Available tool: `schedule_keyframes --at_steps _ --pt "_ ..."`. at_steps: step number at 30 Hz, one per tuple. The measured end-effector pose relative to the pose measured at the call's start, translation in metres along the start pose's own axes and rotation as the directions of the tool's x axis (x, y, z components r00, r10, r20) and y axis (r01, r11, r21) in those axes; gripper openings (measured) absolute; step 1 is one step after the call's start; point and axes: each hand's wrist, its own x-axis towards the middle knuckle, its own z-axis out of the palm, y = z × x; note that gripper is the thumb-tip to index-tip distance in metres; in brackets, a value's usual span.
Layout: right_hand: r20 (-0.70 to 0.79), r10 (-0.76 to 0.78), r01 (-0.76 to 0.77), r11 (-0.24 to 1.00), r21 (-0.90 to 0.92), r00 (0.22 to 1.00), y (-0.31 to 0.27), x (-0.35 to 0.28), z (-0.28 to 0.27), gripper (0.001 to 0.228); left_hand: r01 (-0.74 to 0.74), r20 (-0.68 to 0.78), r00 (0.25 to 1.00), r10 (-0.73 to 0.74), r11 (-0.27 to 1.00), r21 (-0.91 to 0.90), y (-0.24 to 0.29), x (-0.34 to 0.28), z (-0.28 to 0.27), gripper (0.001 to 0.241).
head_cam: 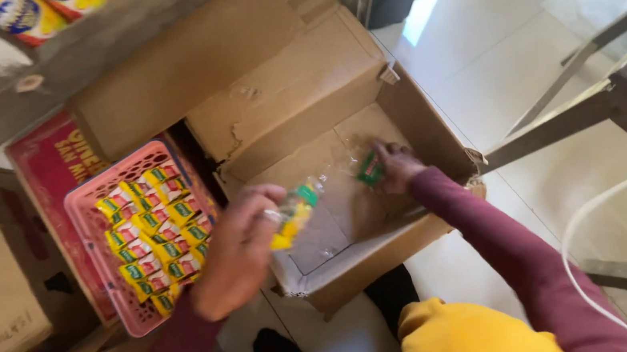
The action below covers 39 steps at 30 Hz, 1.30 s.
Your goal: The person sorts and packs small yellow packets of food flavoring from a pink plastic basket into cardboard boxes by hand, then moves the boxes and baskets around on shelves.
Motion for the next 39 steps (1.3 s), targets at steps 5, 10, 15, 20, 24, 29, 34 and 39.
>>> schedule_keyframes --at_steps 5,10,15,20,24,29,34,39 --pt "0.136 0.138 -0.077 0.923 -0.378 0.981 0.06 0.033 0.08 0.077 0.145 -0.09 0.982 -0.164 0.971 -0.188 0.063 -0.013 -0.053 0.01" --pt "0.011 0.017 -0.02 0.936 0.351 1.0 0.032 -0.004 0.075 0.039 0.067 -0.303 0.939 -0.16 0.953 -0.295 0.088 -0.019 -0.081 0.012" --pt "0.31 -0.181 0.125 0.973 0.194 0.933 -0.117 -0.099 -0.02 0.069 -0.069 -0.405 0.914 -0.034 0.969 -0.238 0.087 -0.01 -0.082 0.013" --pt "0.421 -0.16 0.293 0.915 -0.275 0.893 -0.124 -0.128 0.005 0.08 -0.189 -0.484 0.874 0.036 0.944 -0.271 0.088 -0.011 -0.082 0.012" --pt "0.225 -0.247 0.323 0.849 -0.419 0.942 -0.12 -0.128 0.003 0.031 -0.233 -0.521 0.847 0.103 0.953 -0.191 0.098 -0.013 -0.093 0.018" --pt "0.131 -0.288 0.316 0.874 -0.368 0.949 -0.158 -0.137 -0.067 0.03 -0.267 -0.58 0.813 0.05 0.918 -0.295 0.121 -0.014 -0.115 0.008" --pt "-0.108 -0.309 0.289 0.943 -0.167 0.945 -0.179 -0.16 -0.137 0.035 -0.415 -0.717 0.689 0.112 0.871 -0.263 0.102 -0.026 -0.132 0.012" --pt "-0.186 -0.082 0.114 0.979 0.169 0.979 -0.148 -0.166 -0.183 0.04 -0.437 -0.742 0.656 0.137 0.871 -0.225 0.086 -0.022 -0.139 0.015"
